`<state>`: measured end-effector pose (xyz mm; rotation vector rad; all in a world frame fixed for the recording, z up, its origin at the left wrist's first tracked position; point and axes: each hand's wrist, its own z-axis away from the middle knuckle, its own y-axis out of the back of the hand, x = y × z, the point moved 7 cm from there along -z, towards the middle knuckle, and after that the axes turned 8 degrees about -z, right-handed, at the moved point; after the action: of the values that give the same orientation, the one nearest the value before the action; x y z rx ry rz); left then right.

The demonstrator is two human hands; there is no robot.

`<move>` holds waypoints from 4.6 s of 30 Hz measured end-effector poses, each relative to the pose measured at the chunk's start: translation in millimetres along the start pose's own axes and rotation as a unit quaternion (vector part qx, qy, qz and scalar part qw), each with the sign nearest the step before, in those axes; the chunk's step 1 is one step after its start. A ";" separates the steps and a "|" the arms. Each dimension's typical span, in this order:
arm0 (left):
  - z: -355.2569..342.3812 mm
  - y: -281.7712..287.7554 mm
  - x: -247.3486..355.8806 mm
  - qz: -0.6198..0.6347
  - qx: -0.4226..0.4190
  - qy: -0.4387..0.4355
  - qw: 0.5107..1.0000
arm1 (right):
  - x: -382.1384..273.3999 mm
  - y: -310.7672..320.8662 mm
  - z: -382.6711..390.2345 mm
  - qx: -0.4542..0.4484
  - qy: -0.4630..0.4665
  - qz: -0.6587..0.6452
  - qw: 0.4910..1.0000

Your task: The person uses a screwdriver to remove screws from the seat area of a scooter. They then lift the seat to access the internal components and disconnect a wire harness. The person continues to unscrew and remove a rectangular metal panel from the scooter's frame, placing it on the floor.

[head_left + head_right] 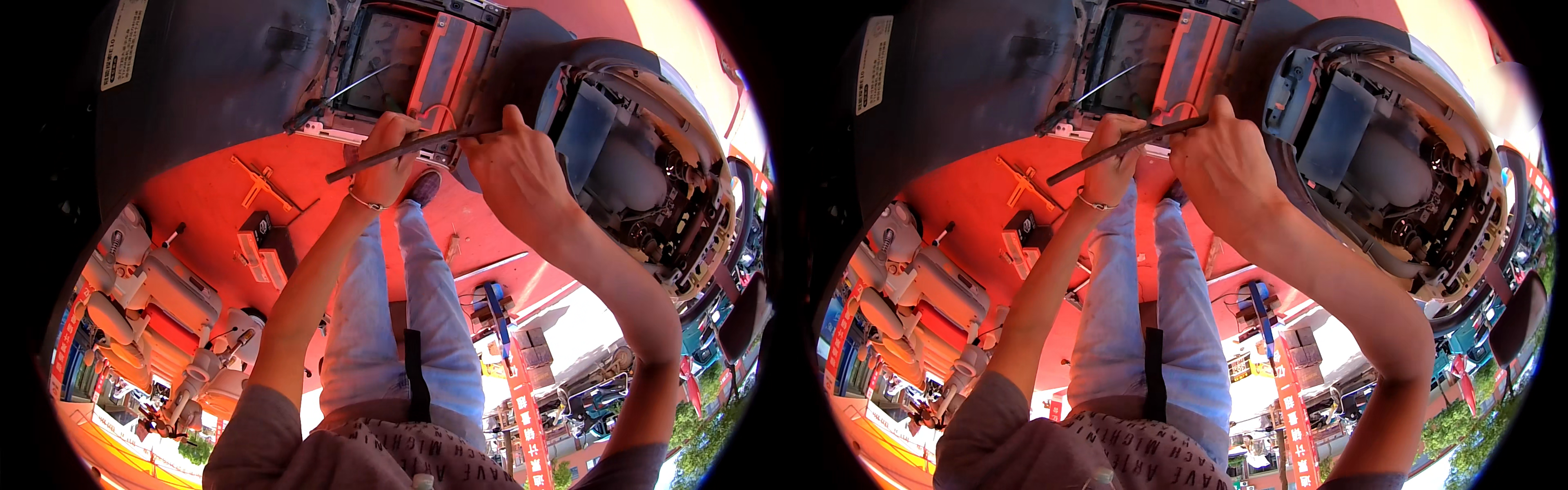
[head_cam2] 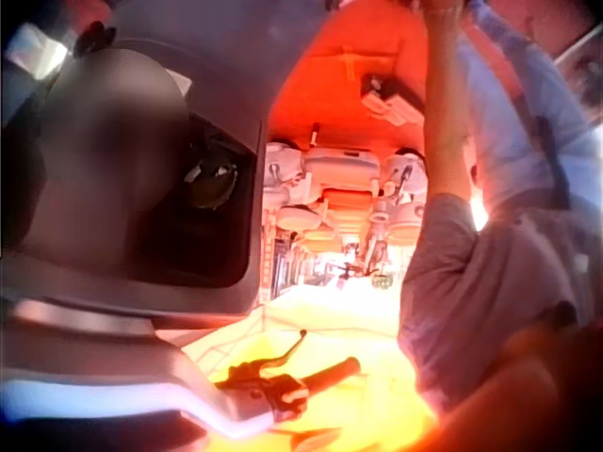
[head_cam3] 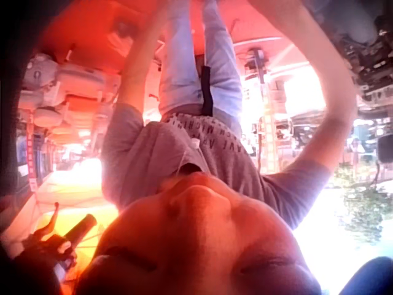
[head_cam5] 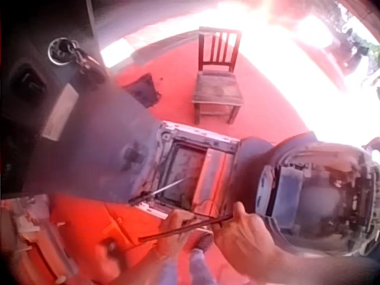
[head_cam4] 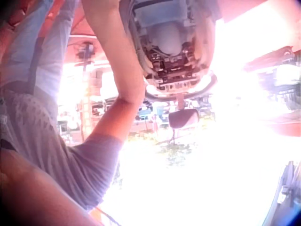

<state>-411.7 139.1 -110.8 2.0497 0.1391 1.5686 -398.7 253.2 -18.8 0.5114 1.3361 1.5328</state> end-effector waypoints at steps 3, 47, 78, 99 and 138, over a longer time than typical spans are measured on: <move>8.1 0.7 -2.2 0.016 0.007 0.036 0.999 | 20.9 16.1 -10.3 0.119 -0.004 0.049 0.992; -13.4 -3.1 -20.6 -0.025 0.026 0.140 0.989 | -36.6 6.8 -29.6 -0.288 0.083 -0.201 0.933; -6.9 -39.7 -25.3 0.078 -0.046 0.162 0.983 | 32.2 51.2 -76.8 -0.064 0.057 0.021 0.996; -5.4 -28.8 -37.9 0.033 -0.048 0.146 0.988 | -6.0 6.9 -28.8 -0.377 -0.007 -0.063 0.924; 15.9 -119.0 -171.7 -0.214 -0.170 0.234 0.933 | -14.5 -91.9 108.6 0.203 -0.407 -0.582 0.674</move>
<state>-422.2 165.2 -318.5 1.2511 0.4259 1.6284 -267.1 283.8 -65.7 0.3746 0.8744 -0.1270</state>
